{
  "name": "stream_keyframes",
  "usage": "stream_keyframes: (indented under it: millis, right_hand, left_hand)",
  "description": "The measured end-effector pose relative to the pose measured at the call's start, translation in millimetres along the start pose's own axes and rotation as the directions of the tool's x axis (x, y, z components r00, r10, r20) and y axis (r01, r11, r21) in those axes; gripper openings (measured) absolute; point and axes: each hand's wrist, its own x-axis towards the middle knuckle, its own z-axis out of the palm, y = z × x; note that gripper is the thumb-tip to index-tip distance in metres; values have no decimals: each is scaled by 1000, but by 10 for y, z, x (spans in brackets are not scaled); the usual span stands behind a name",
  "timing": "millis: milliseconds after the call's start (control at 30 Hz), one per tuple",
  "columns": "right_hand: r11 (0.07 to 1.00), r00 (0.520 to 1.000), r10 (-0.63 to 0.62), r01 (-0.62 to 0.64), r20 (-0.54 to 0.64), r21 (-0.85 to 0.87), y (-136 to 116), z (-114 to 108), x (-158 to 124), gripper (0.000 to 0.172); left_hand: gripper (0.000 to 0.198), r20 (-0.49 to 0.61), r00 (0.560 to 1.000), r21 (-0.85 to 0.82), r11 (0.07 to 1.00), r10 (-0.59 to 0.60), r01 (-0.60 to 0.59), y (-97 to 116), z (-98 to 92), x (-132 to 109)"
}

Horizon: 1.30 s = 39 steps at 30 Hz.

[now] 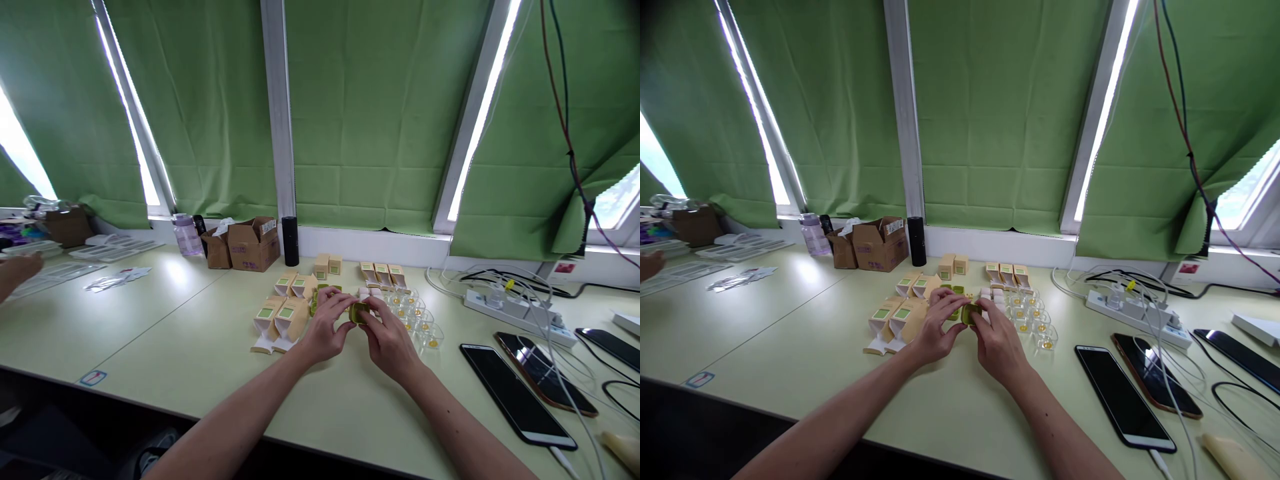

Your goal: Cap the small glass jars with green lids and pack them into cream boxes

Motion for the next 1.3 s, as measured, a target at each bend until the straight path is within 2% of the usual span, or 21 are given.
stream_keyframes:
  millis: [100, 333, 767, 1000, 1300]
  right_hand:
    - [1000, 1000, 11, -11, -4, -1, 11, 15, -13, 36]
    - [1000, 995, 4, -2, -104, 17, 55, 53, -52, 34]
    - [999, 996, 6, -3, -94, 36, 41, 33, -46, 36]
    - [1000, 999, -2, 3, -45, 15, 27, 27, -6, 33]
    - [996, 996, 29, -22, -79, 85, 37, 41, -32, 40]
  left_hand:
    - [49, 4, 1000, 2, 1000, -3, 3, -10, 1, -8]
    - [50, 4, 1000, -8, 1000, -8, 8, -12, 2, -7]
    - [49, -3, 1000, -2, 1000, 1, -1, 14, -8, 7]
    - [48, 6, 1000, 7, 1000, 2, -2, -11, -5, -6]
    - [49, -3, 1000, 6, 1000, 6, -6, -18, 10, -10]
